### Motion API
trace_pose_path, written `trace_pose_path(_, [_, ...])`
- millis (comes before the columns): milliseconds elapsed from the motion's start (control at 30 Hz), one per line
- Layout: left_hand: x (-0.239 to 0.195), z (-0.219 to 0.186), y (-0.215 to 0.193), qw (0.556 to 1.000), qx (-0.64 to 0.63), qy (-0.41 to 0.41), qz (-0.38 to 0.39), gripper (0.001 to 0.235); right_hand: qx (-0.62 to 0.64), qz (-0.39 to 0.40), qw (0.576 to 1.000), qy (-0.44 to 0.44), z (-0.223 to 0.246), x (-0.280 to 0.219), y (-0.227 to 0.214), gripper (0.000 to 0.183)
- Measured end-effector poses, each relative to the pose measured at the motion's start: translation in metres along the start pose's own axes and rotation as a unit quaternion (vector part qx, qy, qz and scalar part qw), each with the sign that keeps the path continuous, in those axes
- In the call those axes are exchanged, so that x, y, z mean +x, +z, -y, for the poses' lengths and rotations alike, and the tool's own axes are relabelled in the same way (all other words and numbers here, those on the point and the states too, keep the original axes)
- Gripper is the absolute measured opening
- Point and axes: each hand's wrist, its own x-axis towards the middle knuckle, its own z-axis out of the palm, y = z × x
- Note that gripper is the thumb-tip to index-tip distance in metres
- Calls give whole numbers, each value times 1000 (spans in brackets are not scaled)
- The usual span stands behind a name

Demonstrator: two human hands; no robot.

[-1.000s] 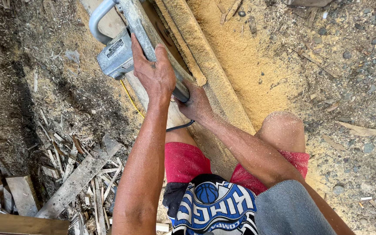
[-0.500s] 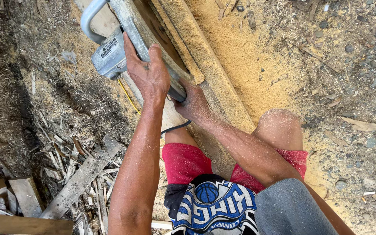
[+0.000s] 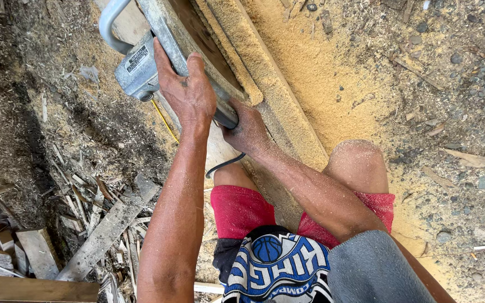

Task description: The person uses a circular saw to cut a long plank of wood. They guide the saw along the length of the plank, creating a straight cut while kneeling on the ground.

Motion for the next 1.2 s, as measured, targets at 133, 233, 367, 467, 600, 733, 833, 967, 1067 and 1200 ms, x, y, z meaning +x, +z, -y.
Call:
trace_pose_path(133, [3, 5, 0, 999, 16, 36, -7, 76, 3, -2, 1000, 2, 2, 2, 1, 54])
trace_pose_path(233, [5, 5, -1, 1000, 9, 24, -5, 77, 9, -6, 1000, 1, 2, 2, 2, 53])
trace_pose_path(367, [7, 3, -2, 1000, 10, 24, -1, 77, 10, -22, 1000, -11, 2, 4, 5, 53])
trace_pose_path(467, [9, 2, -2, 1000, 11, 9, 1, 78, 3, -21, 1000, -12, 4, 6, 5, 54])
trace_pose_path(600, [11, 5, -2, 1000, 3, 24, 0, 79, 1, -16, 1000, 7, 6, 8, 5, 53])
trace_pose_path(733, [13, 7, -4, 999, 25, 38, -1, 78, 1, -15, 1000, 7, 8, 9, 6, 51])
trace_pose_path(833, [14, 6, -3, 1000, 18, 23, 0, 78, -7, -17, 1000, -1, 8, 11, 6, 50])
trace_pose_path(967, [16, 6, -3, 999, 24, 44, -3, 77, 4, -6, 1000, 8, 10, 12, 5, 47])
trace_pose_path(1067, [16, 3, -2, 1000, 10, 13, -1, 77, 4, -9, 1000, -1, 11, 12, 4, 49])
trace_pose_path(1200, [17, 4, -2, 999, 16, 29, -4, 77, 4, -17, 1000, -6, 11, 12, 5, 50])
